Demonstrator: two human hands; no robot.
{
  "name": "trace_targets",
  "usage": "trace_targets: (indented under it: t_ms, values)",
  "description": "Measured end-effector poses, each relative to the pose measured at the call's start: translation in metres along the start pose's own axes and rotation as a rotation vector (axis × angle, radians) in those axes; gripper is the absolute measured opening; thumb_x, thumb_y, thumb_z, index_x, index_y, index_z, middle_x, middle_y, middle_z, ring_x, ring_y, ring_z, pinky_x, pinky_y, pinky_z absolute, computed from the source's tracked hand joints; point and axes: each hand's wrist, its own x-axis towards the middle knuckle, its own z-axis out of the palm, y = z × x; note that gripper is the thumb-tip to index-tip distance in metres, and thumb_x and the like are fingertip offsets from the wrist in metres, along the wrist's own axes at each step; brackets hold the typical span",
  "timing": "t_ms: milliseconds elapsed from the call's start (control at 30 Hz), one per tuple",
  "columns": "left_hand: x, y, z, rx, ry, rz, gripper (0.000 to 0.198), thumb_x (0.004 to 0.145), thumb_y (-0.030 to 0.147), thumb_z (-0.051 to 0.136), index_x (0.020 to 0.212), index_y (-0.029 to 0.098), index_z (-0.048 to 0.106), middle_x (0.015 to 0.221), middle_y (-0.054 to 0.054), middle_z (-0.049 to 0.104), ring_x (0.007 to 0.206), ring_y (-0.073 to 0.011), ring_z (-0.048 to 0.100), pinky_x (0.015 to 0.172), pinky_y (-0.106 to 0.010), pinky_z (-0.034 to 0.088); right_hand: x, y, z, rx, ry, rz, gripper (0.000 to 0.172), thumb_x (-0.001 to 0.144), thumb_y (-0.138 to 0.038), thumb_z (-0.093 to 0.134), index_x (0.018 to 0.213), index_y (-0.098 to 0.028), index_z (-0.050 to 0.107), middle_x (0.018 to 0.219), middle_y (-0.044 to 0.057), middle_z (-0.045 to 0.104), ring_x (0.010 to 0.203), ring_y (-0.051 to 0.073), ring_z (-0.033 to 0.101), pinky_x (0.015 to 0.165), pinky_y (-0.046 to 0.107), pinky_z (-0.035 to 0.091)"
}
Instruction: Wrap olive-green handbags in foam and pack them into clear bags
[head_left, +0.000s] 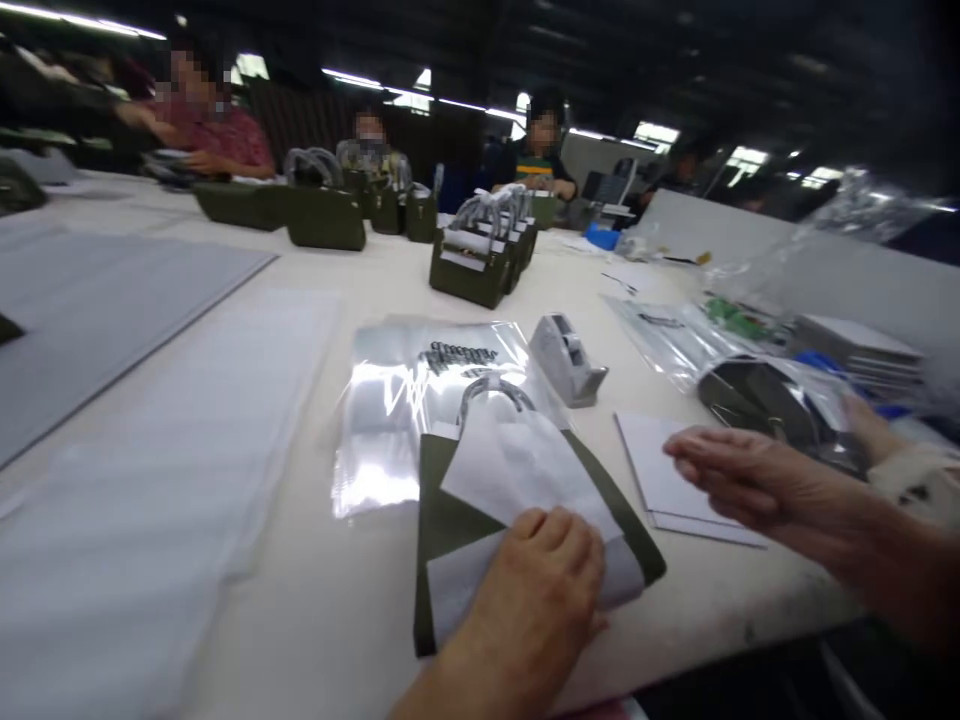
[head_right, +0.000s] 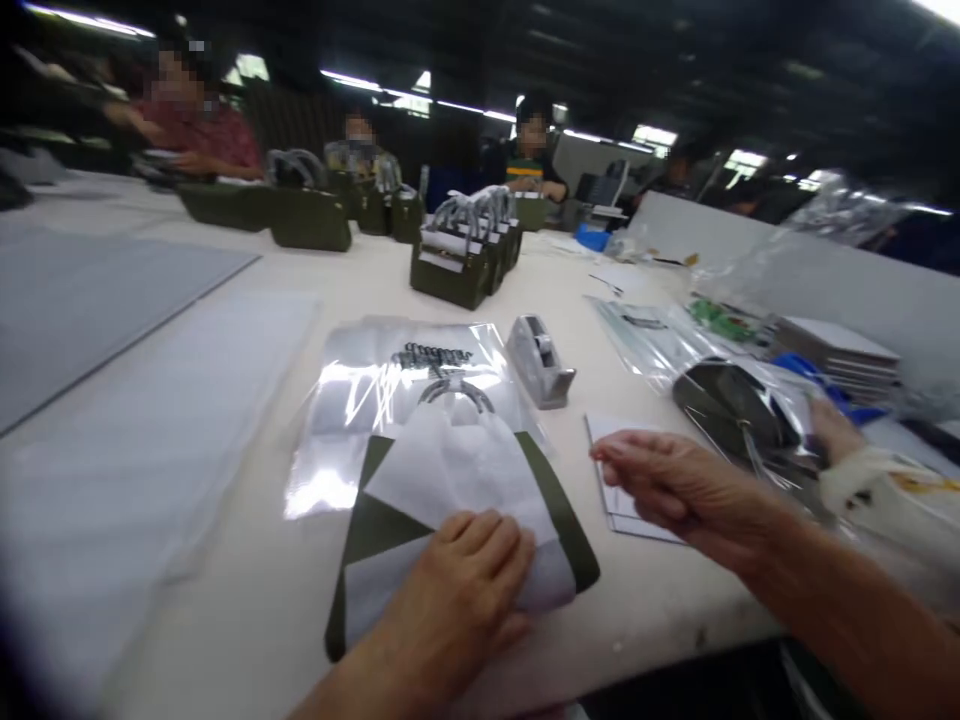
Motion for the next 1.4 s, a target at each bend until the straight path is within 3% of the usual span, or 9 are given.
trace_targets:
  t_ms: [100, 200, 333, 500, 767, 867, 1000, 1267, 1400]
  values:
    - [0.002, 0.002, 0.011, 0.031, 0.013, 0.0, 0.061, 0.068, 0.041, 0.068, 0.116, 0.012, 0.045, 0.109, -0.006, 0.054, 0.103, -0.0218, 0.046, 0.089, -0.035, 0.037, -0.015, 0.016, 0.015, 0.284, -0.332, 0.261, 0.02, 0.075, -0.033, 0.064, 0.081, -0.015, 0.063, 0.07, -0.001, 0.058, 0.033, -0.005, 0.025, 0.034, 0.014, 0.013]
    - [0.003, 0.001, 0.018, 0.036, 0.036, 0.003, 0.054, 0.07, 0.038, 0.066, 0.114, 0.013, 0.048, 0.111, -0.007, 0.055, 0.104, -0.0233, 0.047, 0.089, -0.036, 0.038, -0.018, 0.031, 0.029, 0.373, -0.363, 0.332, 0.022, 0.073, -0.032, 0.065, 0.082, -0.012, 0.062, 0.072, 0.0, 0.06, 0.034, -0.004, 0.027, 0.032, 0.014, 0.012]
    - [0.004, -0.002, 0.018, 0.041, 0.047, 0.015, 0.053, 0.067, 0.034, 0.069, 0.112, 0.014, 0.05, 0.119, -0.011, 0.052, 0.104, -0.0262, 0.047, 0.084, -0.038, 0.04, -0.012, 0.044, 0.037, 0.367, -0.358, 0.405, 0.026, 0.071, -0.034, 0.067, 0.077, -0.01, 0.06, 0.065, 0.0, 0.058, 0.033, -0.003, 0.026, 0.032, 0.014, 0.012]
    - [0.006, -0.003, 0.013, 0.047, -0.037, 0.0, 0.06, 0.064, 0.031, 0.071, 0.117, 0.017, 0.047, 0.143, -0.011, 0.023, 0.103, -0.0256, 0.047, 0.078, -0.038, 0.043, -0.007, 0.042, 0.048, 0.29, -0.359, 0.465, 0.026, 0.069, -0.034, 0.065, 0.063, -0.01, 0.057, 0.052, -0.003, 0.053, 0.03, -0.002, 0.024, 0.031, 0.014, 0.009]
    - [0.008, -0.009, 0.015, -0.057, -0.121, -0.037, 0.051, 0.072, 0.038, 0.063, 0.118, 0.022, 0.046, 0.135, -0.005, 0.04, 0.11, -0.0265, 0.044, 0.086, -0.041, 0.041, -0.002, 0.038, 0.055, 0.122, -0.325, 0.498, 0.025, 0.07, -0.035, 0.06, 0.06, -0.012, 0.056, 0.039, -0.006, 0.044, 0.028, 0.0, 0.024, 0.029, 0.014, 0.013]
    - [0.008, -0.009, 0.014, -0.114, -0.124, -0.065, 0.052, 0.071, 0.037, 0.065, 0.118, 0.023, 0.046, 0.134, -0.003, 0.042, 0.11, -0.0265, 0.045, 0.088, -0.042, 0.04, -0.007, 0.033, 0.055, 0.095, -0.304, 0.518, 0.017, 0.067, -0.029, 0.061, 0.074, -0.014, 0.058, 0.048, -0.005, 0.05, 0.031, 0.001, 0.03, 0.03, 0.014, 0.017]
    - [0.009, -0.008, 0.011, -0.151, -0.098, -0.113, 0.058, 0.064, 0.03, 0.071, 0.115, 0.019, 0.047, 0.13, -0.003, 0.046, 0.107, -0.0257, 0.046, 0.089, -0.041, 0.04, -0.017, 0.025, 0.057, 0.064, -0.232, 0.545, 0.029, 0.066, -0.023, 0.06, 0.093, -0.016, 0.052, 0.042, -0.009, 0.041, 0.033, 0.003, 0.031, 0.032, 0.013, 0.02]
    - [0.012, -0.005, 0.005, -0.169, -0.129, -0.151, 0.067, 0.063, 0.029, 0.074, 0.122, 0.02, 0.042, 0.13, -0.002, 0.047, 0.107, -0.0253, 0.044, 0.089, -0.043, 0.039, -0.025, 0.026, 0.062, 0.191, -0.131, 0.603, 0.037, 0.063, -0.022, 0.06, 0.09, -0.021, 0.035, 0.04, -0.013, 0.037, 0.032, 0.003, 0.025, 0.033, 0.013, 0.014]
    - [0.012, -0.005, 0.004, -0.153, -0.17, -0.159, 0.059, 0.067, 0.033, 0.07, 0.12, 0.026, 0.045, 0.133, 0.001, 0.043, 0.11, -0.0257, 0.043, 0.09, -0.044, 0.039, -0.032, 0.028, 0.062, 0.353, -0.062, 0.687, 0.03, 0.067, -0.02, 0.061, 0.087, -0.02, 0.038, 0.051, -0.007, 0.052, 0.031, 0.001, 0.028, 0.031, 0.011, 0.015]
